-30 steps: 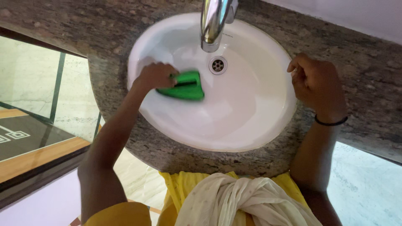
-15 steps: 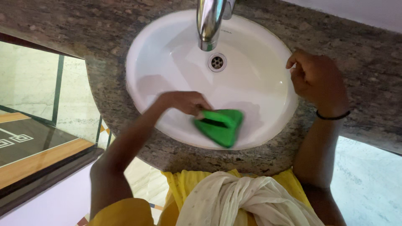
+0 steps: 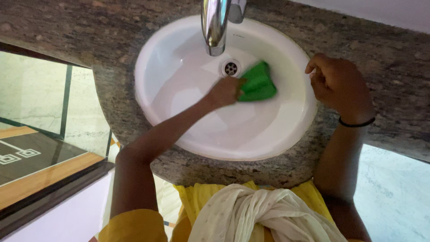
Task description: The person scrubs a white bathroom sink using a green sponge. They wipe the basin, faucet, and drain area repeatedly with circular and back-and-forth motions.
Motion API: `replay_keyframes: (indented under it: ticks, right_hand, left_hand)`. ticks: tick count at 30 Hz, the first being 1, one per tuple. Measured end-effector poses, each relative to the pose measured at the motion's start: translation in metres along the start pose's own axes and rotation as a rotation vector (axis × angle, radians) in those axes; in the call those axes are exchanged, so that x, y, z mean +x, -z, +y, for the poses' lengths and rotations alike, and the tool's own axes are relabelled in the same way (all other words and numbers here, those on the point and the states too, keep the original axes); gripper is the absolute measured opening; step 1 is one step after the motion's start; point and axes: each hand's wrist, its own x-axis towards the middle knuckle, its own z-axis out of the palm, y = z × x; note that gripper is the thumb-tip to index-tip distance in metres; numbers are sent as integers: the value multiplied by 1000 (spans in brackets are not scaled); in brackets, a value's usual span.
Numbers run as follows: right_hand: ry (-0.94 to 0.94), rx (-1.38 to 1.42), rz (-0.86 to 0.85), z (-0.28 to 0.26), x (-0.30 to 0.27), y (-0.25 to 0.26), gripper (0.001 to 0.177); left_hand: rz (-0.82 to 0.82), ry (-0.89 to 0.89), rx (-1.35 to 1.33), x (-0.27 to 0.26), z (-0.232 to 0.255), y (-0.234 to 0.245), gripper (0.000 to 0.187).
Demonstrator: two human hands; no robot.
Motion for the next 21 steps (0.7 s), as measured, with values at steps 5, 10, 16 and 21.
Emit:
replay_keyframes:
  ticks: [5,10,16,21]
  right_hand:
    - [-26,-33,-58,-1,1,0,19]
    - [35,72,-57,0,-1,1,16]
    - [-61,-8,-105,1,-1,3,17]
    - [-12,2,-60,5,-5,1,19]
  left_hand:
    - [-706,70,-342,-49,13,39,39]
    - [-689,479,-79,-105,-46,119,48]
    - [-12,383,355,-60,-84,97,37]
    - [-109,233,127,-18,-6,12,45]
